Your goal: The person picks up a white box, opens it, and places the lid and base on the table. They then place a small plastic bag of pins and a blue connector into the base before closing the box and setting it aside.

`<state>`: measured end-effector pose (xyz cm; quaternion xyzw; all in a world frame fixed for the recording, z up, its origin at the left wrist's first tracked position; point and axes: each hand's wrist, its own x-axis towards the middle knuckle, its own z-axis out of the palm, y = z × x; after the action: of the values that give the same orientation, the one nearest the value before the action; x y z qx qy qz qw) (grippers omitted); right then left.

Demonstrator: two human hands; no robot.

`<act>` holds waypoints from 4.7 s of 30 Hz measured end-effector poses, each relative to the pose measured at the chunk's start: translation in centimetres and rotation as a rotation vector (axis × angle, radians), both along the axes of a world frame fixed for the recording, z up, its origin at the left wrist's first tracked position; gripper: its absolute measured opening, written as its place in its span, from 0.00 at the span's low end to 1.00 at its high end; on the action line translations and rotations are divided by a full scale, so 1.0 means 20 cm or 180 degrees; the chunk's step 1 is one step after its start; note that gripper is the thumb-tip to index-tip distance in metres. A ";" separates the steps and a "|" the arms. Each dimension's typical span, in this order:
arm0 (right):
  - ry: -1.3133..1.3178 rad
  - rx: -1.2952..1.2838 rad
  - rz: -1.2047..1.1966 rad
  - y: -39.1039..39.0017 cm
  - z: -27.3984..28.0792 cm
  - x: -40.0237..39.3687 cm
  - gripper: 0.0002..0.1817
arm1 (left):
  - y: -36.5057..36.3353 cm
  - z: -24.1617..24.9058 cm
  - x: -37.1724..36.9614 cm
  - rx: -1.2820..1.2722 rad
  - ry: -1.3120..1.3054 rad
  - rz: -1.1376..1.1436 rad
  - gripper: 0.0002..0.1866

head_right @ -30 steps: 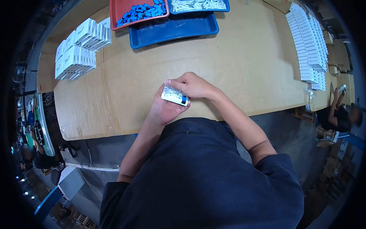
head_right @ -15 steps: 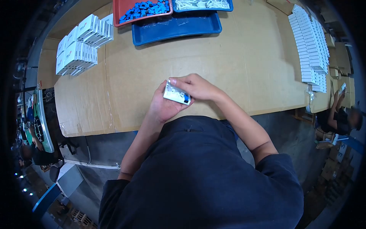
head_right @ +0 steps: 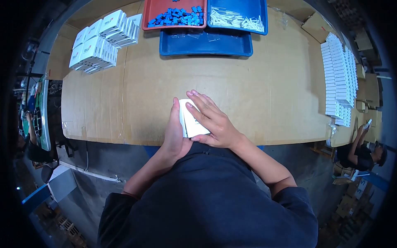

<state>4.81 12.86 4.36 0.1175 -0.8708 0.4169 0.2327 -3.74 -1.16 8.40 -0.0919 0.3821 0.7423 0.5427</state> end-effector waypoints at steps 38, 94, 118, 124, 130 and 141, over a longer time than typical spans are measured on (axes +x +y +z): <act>-0.1272 -0.2000 0.0179 0.14 0.10 -0.05 0.30 | 0.05 -0.07 -0.05 0.0684 -0.0622 -0.0199 0.37; -0.1356 -0.0920 -0.0092 0.08 -0.07 0.03 0.32 | 0.04 -0.33 -0.03 0.0632 -0.0874 -0.0229 0.35; -0.0040 -0.1379 -0.0833 0.03 0.20 0.02 0.39 | -0.01 0.03 -0.05 0.0906 0.0654 -0.0241 0.30; -0.1053 -0.3403 -0.0403 0.06 0.28 0.13 0.20 | -0.06 -0.03 -0.04 0.0530 0.1937 -0.0235 0.26; -0.0663 -0.3645 -0.0272 0.04 0.29 0.17 0.20 | -0.09 -0.02 -0.02 0.0538 0.2233 -0.0169 0.26; -0.0955 -0.3926 -0.0657 0.03 0.31 0.08 0.20 | -0.02 -0.04 -0.01 0.0256 0.1802 0.0070 0.27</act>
<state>6.32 13.55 10.48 -0.1819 -0.5010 0.8285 0.1720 -3.94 -1.61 7.53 0.1365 0.4876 0.7588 0.4096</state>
